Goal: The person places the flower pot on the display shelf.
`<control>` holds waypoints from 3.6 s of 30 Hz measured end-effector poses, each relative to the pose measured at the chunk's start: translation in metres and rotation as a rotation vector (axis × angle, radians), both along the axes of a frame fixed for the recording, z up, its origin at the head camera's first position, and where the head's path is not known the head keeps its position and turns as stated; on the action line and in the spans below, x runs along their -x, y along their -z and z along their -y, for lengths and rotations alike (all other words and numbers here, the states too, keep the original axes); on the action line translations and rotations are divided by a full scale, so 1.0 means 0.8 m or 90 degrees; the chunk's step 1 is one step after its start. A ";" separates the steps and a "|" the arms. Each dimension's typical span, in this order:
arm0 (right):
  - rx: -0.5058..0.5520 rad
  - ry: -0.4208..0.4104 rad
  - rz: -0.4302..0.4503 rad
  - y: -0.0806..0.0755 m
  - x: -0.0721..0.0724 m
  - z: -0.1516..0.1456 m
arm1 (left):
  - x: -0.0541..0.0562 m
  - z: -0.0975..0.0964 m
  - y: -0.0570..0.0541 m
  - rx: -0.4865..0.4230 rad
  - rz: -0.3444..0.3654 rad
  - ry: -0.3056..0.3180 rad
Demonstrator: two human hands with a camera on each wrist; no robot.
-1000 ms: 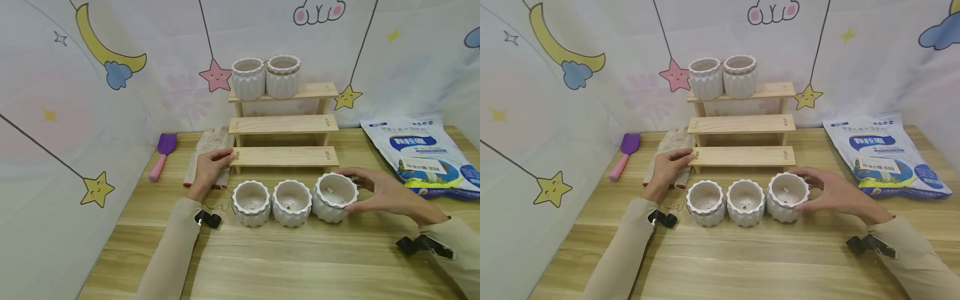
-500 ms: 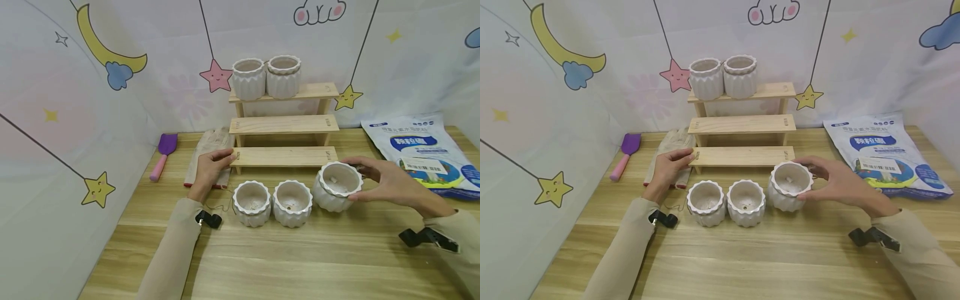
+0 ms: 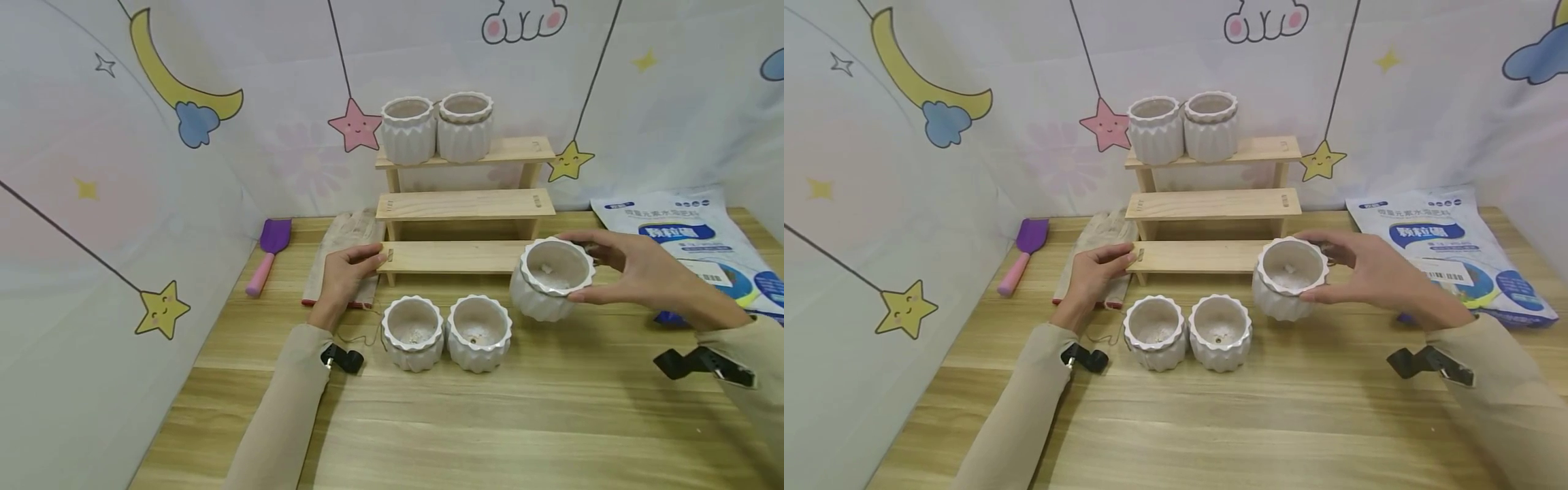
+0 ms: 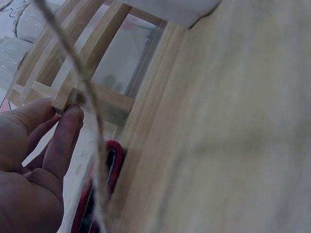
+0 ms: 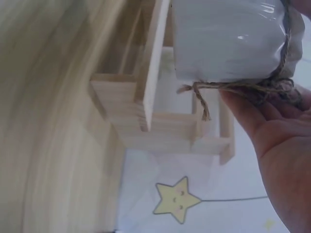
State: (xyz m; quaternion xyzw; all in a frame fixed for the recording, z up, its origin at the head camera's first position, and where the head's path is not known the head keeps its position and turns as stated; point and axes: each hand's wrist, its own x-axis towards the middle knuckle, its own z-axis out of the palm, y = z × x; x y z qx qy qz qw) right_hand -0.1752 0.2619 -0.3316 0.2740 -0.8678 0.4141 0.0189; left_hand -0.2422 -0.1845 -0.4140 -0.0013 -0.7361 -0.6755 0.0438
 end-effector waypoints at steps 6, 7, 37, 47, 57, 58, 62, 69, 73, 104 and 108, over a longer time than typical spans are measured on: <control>0.008 -0.010 -0.004 -0.019 0.011 0.006 | 0.001 0.000 0.000 0.003 0.001 -0.001; 0.009 -0.006 0.001 -0.023 0.012 0.008 | 0.001 0.000 0.001 0.002 0.001 -0.002; -0.017 0.099 0.025 -0.095 0.102 0.011 | 0.001 0.001 0.000 0.005 0.006 -0.002; -0.022 0.125 0.023 -0.108 0.140 0.014 | 0.000 0.000 0.000 0.007 -0.003 0.006; -0.048 0.153 0.027 -0.118 0.167 0.011 | 0.001 0.001 -0.001 0.005 -0.003 0.006; -0.050 0.158 0.027 -0.119 0.169 0.011 | 0.001 0.001 -0.001 0.006 -0.002 0.006; -0.054 0.174 0.024 -0.123 0.177 0.012 | 0.000 0.002 0.000 0.009 0.001 0.006; -0.053 0.196 0.040 -0.131 0.195 0.013 | 0.000 0.003 0.001 0.005 -0.003 0.005; -0.056 0.206 0.043 -0.132 0.203 0.014 | 0.000 0.002 0.001 0.003 -0.003 0.005; -0.041 0.220 0.041 -0.128 0.240 0.029 | 0.001 0.001 0.001 0.011 -0.003 0.008; -0.043 0.222 0.046 -0.129 0.240 0.030 | 0.001 0.001 0.001 0.006 -0.003 0.009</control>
